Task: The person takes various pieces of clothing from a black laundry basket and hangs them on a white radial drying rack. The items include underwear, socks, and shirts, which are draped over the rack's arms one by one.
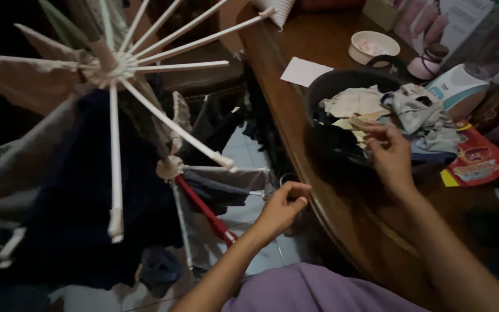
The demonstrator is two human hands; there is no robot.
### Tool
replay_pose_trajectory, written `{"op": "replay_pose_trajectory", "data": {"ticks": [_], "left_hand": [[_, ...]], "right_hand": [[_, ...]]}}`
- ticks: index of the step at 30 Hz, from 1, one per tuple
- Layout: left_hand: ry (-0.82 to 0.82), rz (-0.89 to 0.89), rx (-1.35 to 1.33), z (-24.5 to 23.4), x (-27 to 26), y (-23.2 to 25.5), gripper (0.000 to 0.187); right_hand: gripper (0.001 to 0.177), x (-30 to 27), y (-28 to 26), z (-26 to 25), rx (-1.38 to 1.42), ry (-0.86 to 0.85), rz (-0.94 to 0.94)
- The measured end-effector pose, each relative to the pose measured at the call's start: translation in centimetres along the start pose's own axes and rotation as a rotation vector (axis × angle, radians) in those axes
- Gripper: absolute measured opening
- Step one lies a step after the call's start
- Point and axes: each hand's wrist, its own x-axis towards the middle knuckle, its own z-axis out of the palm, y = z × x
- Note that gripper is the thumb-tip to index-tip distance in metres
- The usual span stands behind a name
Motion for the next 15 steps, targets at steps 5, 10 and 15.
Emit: {"op": "replay_pose_trajectory", "data": {"ticks": [5,10,15], "left_hand": [[-0.012,-0.013,0.025,2.4,3.6,0.0,0.032],[0.006,0.021,0.099,3.4,5.6,-0.6,0.03],[-0.033,0.042,-0.046,3.7,8.4,-2.3,0.028]], "right_hand": [[0.043,5.7,8.3,-3.6,-0.56,0.185,-0.238],[0.052,10.2,18.8,-6.4,-0.879,0.051,0.006],[0.034,11.6,22.2,-6.4,-0.632,0.032,-0.002]]}}
